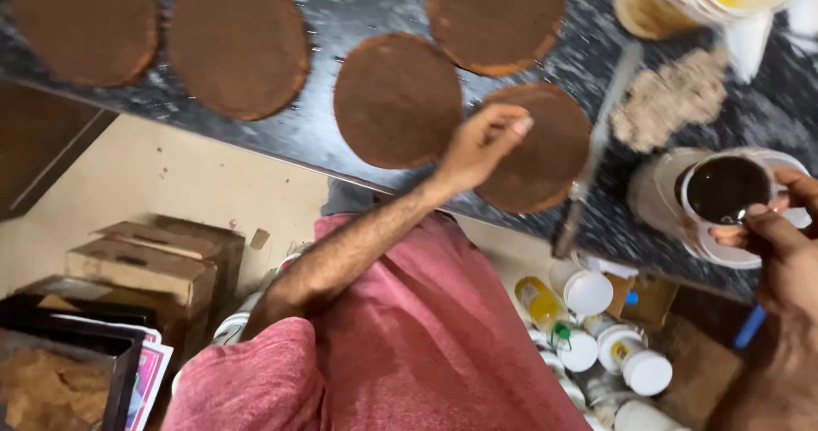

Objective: The person prepares cake layers by pouring a dark liquid from a bottle into a small cup, dipping their hand into a larger bucket of liquid, and then patting the liquid onto the surfaces of multiple circular cake rounds.

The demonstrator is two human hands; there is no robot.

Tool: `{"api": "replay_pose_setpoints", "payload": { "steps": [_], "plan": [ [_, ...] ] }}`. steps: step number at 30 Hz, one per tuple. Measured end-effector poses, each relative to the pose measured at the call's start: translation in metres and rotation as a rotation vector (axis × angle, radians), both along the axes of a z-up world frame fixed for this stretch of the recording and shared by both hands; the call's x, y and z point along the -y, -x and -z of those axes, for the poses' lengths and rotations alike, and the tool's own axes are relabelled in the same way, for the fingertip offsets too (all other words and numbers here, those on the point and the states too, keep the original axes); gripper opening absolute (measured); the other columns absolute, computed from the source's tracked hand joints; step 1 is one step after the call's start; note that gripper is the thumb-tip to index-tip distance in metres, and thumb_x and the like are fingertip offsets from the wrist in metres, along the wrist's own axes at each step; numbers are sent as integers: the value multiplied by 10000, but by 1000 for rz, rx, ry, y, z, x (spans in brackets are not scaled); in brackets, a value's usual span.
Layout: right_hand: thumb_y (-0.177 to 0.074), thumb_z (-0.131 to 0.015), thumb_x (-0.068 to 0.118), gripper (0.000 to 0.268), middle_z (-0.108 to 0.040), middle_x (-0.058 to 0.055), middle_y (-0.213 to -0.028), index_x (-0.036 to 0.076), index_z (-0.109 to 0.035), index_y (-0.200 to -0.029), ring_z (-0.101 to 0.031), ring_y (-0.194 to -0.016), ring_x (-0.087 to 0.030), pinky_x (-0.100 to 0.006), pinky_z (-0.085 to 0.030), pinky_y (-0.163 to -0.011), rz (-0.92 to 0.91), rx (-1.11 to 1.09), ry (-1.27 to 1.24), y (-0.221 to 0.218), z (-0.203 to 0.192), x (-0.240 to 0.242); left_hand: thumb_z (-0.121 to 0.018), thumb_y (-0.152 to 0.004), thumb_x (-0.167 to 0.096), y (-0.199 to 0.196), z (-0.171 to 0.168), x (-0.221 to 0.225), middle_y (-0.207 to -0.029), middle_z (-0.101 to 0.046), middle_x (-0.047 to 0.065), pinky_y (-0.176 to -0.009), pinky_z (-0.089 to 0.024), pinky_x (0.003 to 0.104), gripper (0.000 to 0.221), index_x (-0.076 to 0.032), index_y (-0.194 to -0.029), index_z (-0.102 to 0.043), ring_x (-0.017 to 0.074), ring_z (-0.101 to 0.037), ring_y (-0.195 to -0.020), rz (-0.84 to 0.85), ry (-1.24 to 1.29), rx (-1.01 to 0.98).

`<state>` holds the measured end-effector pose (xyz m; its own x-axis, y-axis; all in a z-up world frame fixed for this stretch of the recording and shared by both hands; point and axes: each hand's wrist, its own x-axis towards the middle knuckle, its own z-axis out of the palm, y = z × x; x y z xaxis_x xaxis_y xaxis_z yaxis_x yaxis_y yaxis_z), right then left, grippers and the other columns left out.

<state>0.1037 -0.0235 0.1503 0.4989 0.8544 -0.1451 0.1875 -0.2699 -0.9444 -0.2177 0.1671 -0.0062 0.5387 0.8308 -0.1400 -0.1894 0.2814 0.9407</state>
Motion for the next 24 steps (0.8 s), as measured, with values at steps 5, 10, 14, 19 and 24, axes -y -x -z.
{"api": "replay_pose_setpoints", "payload": {
  "steps": [5, 10, 14, 19, 24],
  "plan": [
    [-910, -577, -107, 422, -624, -42, -965, 8, -576, -1316, -725, -646, -195, -297, -681, -667, -41, -392, -145, 137, -41, -116, -692, -1006, -287, 149, -35, -102, -1199, -665, 95, -859, -629, 318, 334, -46, -1237, -669, 181, -718, -1042, -383, -369, -369],
    [-951, -570, -155, 343, -647, -100, -1013, -107, -634, -1285, -713, -781, -188, -305, -653, -683, -40, -408, -140, 286, -61, -246, -701, -1035, -425, 274, -32, -228, -1444, -513, 224, -1159, -419, 503, 599, -5, -1427, -536, 405, -473, -1349, -578, -668, -808],
    [-1064, -547, -175, 302, -649, -132, -1048, -141, -598, -1360, -693, -737, -210, -299, -648, -668, -194, -487, -241, 363, -54, -340, -742, -1018, -508, 337, 7, -330, -1573, -314, 313, -1192, -318, 589, 815, -5, -1552, -387, 508, -293, -1448, -754, -802, -1005],
    [-972, -504, -179, 331, -697, -142, -1001, -123, -635, -1270, -704, -643, -206, -268, -614, -566, -88, -414, -234, 451, -63, -434, -760, -895, -632, 349, 21, -398, -1598, -132, 415, -1208, -217, 605, 1032, -21, -1581, -290, 553, -166, -1485, -492, -783, -963],
    [-1032, -519, -145, 281, -721, -175, -1003, -118, -645, -1282, -691, -610, -191, -278, -607, -537, -34, -288, -214, 476, -55, -482, -683, -878, -810, 353, 5, -405, -1648, -124, 314, -1256, -51, 657, 1177, 5, -1591, -224, 482, -78, -1542, -227, -853, -1153]
  ]
}}
